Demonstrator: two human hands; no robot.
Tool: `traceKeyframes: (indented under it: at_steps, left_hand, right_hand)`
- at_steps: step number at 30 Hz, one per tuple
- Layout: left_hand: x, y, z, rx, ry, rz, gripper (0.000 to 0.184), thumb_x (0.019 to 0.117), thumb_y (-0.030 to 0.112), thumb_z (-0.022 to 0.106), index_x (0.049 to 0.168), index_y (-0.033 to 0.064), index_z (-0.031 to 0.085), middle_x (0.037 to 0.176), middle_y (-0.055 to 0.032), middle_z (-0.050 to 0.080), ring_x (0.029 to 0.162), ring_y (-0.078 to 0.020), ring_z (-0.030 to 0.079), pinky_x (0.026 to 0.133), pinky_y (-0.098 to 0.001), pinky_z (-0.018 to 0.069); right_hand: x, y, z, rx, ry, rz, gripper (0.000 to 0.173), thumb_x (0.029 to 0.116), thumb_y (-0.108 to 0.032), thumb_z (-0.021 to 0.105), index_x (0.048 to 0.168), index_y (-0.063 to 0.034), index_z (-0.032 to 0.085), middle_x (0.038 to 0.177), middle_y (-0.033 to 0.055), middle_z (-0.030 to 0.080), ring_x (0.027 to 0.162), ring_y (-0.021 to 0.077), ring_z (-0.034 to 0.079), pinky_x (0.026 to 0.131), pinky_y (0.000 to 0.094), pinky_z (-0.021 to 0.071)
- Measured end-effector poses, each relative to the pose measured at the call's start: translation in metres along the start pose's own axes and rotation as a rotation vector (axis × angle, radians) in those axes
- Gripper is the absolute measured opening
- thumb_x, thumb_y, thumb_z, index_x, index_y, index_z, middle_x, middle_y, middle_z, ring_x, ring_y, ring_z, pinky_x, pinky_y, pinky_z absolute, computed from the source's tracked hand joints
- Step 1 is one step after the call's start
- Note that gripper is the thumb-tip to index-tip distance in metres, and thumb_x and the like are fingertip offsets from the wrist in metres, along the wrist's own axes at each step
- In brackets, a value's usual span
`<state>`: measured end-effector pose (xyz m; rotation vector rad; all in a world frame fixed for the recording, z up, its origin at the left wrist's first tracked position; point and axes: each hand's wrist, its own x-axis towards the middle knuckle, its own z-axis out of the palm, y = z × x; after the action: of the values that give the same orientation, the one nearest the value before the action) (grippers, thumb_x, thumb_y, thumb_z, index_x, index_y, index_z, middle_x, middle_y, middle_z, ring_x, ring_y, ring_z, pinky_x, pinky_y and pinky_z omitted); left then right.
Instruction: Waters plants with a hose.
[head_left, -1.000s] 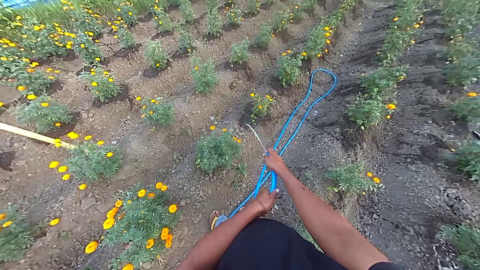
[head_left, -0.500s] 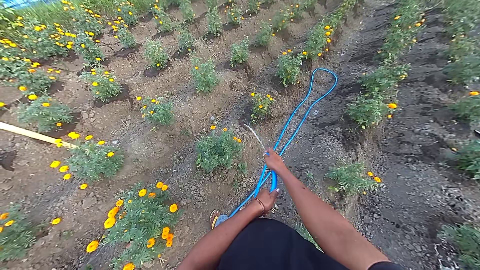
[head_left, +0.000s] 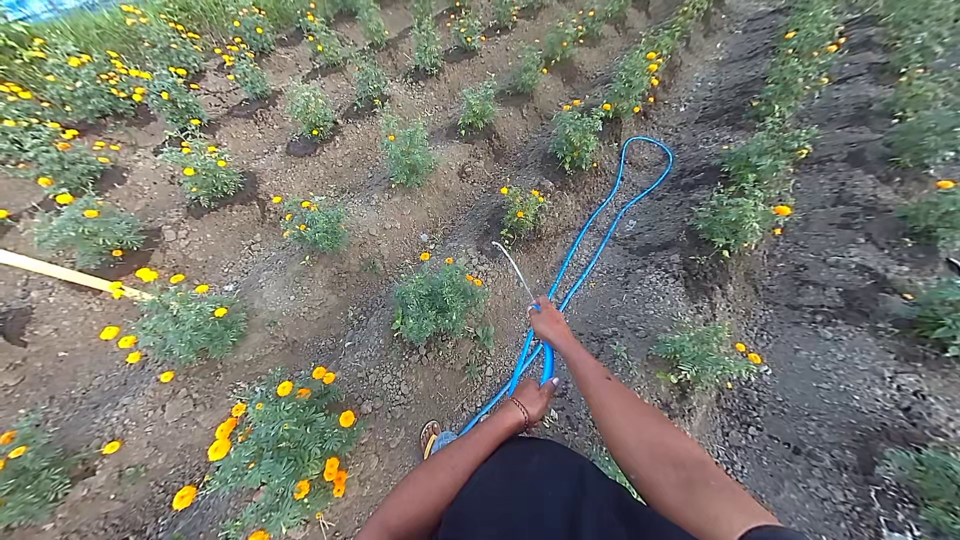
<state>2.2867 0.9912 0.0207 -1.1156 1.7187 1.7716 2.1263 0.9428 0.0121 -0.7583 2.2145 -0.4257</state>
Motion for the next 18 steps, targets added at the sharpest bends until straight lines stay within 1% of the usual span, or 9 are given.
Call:
traceKeyframes:
  at_steps: [5,7,11,18]
  left_hand:
    - [0.0017,-0.0006,0.0003,0.003,0.008,-0.005,0.062,0.1103,0.056,0.026,0.099,0.0031,0.057,0.071,-0.0041,0.049,0.053,-0.0163,0.048,0.054,-0.0337,0.0459]
    - [0.0014,-0.0003,-0.0005,0.002,0.009,-0.003,0.062,0.1104,0.056,0.026,0.1,0.0033,0.057,0.071,-0.004,0.049,0.053,-0.0165,0.047,0.054,-0.0341,0.0456]
    - [-0.002,0.0019,-0.0019,-0.01,0.008,0.001,0.06,0.1106,0.055,0.027,0.098,0.0041,0.056,0.07,-0.0027,0.048,0.052,-0.0151,0.047,0.053,-0.0318,0.0445]
    - [0.0005,0.0005,-0.0016,-0.011,-0.001,0.006,0.06,0.1108,0.054,0.027,0.097,0.004,0.056,0.07,-0.0027,0.048,0.051,-0.0148,0.046,0.053,-0.0315,0.0448]
  right_hand:
    - [-0.0022,-0.004,-0.0019,0.002,0.01,-0.02,0.038,0.1117,-0.024,0.038,0.145,-0.0072,0.047,0.127,0.023,0.065,0.118,0.0366,0.065,0.099,0.0527,0.0503]
    - [-0.0018,-0.0052,-0.0027,0.014,0.026,-0.037,0.038,0.1118,-0.024,0.038,0.144,-0.0069,0.047,0.125,0.0227,0.066,0.116,0.0365,0.065,0.098,0.0528,0.0506]
    - [-0.0011,-0.0043,-0.0025,0.006,0.03,-0.027,0.038,0.1109,-0.022,0.039,0.145,-0.0062,0.047,0.127,0.0233,0.065,0.119,0.0369,0.064,0.1,0.053,0.05]
    - [-0.0002,-0.0022,-0.002,0.001,0.021,-0.012,0.038,0.1112,-0.022,0.039,0.145,-0.007,0.047,0.128,0.0233,0.064,0.12,0.0371,0.064,0.1,0.0531,0.0499]
